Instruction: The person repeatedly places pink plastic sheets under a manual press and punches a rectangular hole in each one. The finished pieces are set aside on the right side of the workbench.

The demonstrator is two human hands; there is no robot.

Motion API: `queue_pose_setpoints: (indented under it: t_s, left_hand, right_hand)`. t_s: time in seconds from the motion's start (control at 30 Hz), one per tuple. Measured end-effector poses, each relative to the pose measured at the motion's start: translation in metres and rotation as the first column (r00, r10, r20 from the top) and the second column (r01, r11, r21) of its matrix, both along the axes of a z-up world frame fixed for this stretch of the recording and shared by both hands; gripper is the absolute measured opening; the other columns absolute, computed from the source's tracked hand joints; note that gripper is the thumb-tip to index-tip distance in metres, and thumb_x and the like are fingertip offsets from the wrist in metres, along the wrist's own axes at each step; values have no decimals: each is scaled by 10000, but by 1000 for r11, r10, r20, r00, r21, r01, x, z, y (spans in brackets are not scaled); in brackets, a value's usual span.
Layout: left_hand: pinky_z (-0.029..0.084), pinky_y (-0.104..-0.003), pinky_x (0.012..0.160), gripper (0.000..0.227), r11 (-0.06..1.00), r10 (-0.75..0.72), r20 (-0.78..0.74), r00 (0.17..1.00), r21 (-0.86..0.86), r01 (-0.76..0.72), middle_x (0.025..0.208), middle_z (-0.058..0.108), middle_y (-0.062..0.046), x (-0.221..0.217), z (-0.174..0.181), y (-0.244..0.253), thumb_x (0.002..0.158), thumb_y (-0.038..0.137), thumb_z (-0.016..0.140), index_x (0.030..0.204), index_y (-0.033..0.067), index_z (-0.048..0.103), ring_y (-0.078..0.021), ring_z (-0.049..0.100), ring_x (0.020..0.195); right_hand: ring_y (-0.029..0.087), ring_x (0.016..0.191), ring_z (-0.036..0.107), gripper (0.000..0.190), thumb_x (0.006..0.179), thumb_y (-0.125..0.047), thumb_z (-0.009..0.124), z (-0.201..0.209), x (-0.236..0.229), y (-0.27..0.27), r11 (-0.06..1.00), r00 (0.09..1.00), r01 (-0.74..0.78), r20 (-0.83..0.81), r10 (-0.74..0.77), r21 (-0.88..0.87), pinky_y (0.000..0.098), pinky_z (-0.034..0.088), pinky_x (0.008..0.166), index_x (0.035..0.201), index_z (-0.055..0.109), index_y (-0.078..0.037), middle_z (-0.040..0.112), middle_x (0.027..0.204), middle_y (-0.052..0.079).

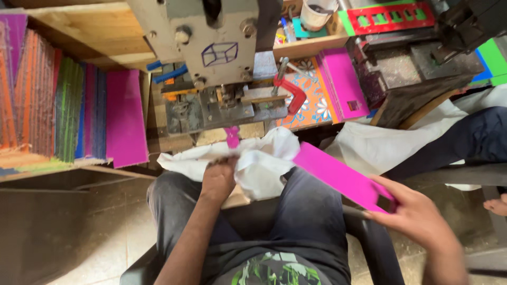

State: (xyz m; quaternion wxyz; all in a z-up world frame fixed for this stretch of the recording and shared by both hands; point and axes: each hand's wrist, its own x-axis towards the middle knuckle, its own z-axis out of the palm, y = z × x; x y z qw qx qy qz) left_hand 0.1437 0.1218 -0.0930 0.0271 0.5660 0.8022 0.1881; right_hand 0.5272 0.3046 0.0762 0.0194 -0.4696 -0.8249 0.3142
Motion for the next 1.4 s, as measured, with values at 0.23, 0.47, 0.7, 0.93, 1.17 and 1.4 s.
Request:
queue_pose_setpoints:
  t_s: [0.23, 0.47, 0.7, 0.93, 1.17, 1.4]
  left_hand:
    - [567, -457, 759, 112, 952, -201, 63, 977, -221, 211, 828, 717, -118, 1, 23, -69, 670, 36, 683, 758, 100, 709, -321, 701, 822]
    - [562, -455, 821, 217, 982, -185, 232, 955, -3, 191, 978, 746, -142, 15, 82, -59, 706, 10, 675, 919, 36, 711, -344, 696, 939]
    - [555, -433, 923, 473, 888, 388, 270, 881, -364, -280, 1108, 744, -159, -51, 103, -89, 835, 312, 761, 1294, 220, 694, -338, 702, 1043]
    - [317, -538, 1118, 967, 967, 235, -208, 949, -47, -250, 1513, 428, -274, -175, 40, -110, 675, 405, 785, 1432, -84, 437, -390, 382, 1407]
    - [359, -487, 1182, 635, 973, 185, -468, 864, -38, -229, 1526, 521, -160, -166, 48, -131, 840, 157, 603, 1451, 6, 517, -299, 468, 1437]
    - [427, -458, 1144, 446, 979, 198, -284, 938, 114, -172, 1278, 716, -52, -104, 176, -195, 795, 15, 631, 1221, 112, 718, -233, 634, 1250]
  right_hand:
    - [94, 902, 657, 744, 760, -341, 864, -46, 23, 42, 931, 892, 362, -306, -332, 48, 272, 526, 798, 1430, 632, -114, 741, 1076, 69]
    - [397, 926, 699, 666, 854, -514, 795, -93, -63, 102, 802, 973, 225, -87, -213, 553, 496, 553, 820, 1345, 684, -77, 719, 1051, 234]
    - [515, 931, 675, 722, 967, -676, 687, -138, -152, 179, 736, 953, 81, 163, -255, 672, 591, 539, 812, 1332, 647, -54, 665, 1067, 328]
    - [550, 1109, 609, 791, 947, -717, 544, -151, -178, 214, 854, 901, 53, 344, -265, 518, 615, 512, 878, 1492, 560, -143, 580, 1266, 339]
    - [531, 1156, 587, 764, 995, -694, 553, -112, -184, 175, 791, 925, 38, 278, -258, 610, 591, 512, 886, 1380, 621, -38, 566, 1339, 307]
    - [372, 1210, 621, 708, 710, -346, 878, -21, -224, -22, 780, 884, -312, -136, 448, 542, 461, 491, 1002, 1311, 645, -51, 680, 1299, 177]
